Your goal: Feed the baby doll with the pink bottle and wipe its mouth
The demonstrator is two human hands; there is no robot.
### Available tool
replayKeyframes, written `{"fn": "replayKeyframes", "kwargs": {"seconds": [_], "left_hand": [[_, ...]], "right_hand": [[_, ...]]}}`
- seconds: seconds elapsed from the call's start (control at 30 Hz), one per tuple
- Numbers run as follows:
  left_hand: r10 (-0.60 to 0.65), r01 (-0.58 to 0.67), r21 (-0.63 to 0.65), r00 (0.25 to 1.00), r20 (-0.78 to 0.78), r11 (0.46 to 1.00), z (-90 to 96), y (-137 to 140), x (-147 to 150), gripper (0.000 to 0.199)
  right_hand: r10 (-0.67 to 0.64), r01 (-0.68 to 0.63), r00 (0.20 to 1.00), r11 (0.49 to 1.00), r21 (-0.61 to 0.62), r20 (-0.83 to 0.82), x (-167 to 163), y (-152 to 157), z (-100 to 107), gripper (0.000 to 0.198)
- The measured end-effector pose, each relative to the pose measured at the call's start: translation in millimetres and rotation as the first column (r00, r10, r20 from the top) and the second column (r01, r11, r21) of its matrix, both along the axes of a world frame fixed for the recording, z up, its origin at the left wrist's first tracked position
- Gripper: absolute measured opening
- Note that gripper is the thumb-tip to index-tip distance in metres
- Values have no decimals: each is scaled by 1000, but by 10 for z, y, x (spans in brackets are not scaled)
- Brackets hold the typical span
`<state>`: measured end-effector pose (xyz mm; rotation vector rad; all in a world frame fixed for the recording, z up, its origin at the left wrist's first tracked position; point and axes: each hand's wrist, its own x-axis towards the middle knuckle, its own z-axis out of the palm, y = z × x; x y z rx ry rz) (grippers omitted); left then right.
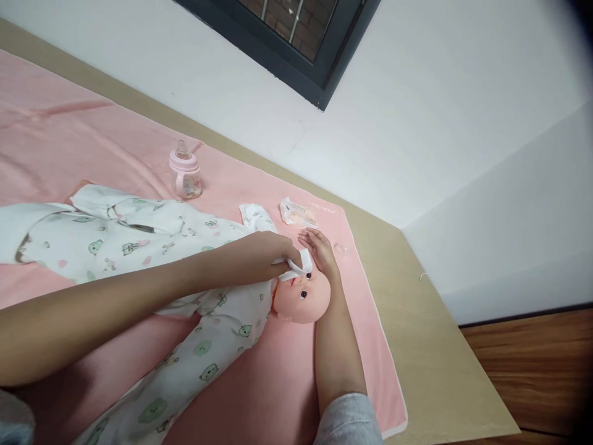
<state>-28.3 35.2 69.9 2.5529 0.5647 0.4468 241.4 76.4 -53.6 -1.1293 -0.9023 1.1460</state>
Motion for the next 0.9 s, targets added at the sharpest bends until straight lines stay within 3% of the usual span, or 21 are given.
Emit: {"fn": "replayKeyframes", "kwargs": {"seconds": [0.13, 0.3, 0.4, 0.53, 0.63, 0.7, 0.77, 0.9], "left_hand": [[-50, 51, -28, 999, 14, 998, -34, 39, 5, 33], [-12, 13, -33, 1000, 22, 999, 23, 55, -29, 31], [16, -15, -41, 999, 32, 999, 89, 81, -71, 32], [37, -35, -24, 993, 115, 999, 161, 144, -134, 32], [63, -59, -27, 980, 191, 998, 179, 193, -174, 29], [82, -78, -28, 971, 224, 997, 173, 224, -198, 27], [91, -88, -21, 967, 236, 996, 157, 255, -221, 27], [97, -101, 0, 963, 251, 995, 127, 321, -260, 30]], "right_hand": [[2, -2, 1000, 1000, 5, -9, -2, -1, 0, 31], [5, -5, 1000, 1000, -6, -12, -26, -18, -2, 33], [7, -6, 999, 999, -31, 33, -41, -39, 114, 35], [-2, -7, 982, 999, 43, 187, -71, -143, 565, 32], [95, -157, 936, 975, 158, 339, -192, -350, 1038, 31], [166, -288, 867, 936, 200, 470, -339, -533, 1315, 32], [216, -381, 777, 909, 168, 592, -510, -708, 1510, 36], [146, -379, 597, 918, 117, 788, -788, -910, 1637, 37]]}}
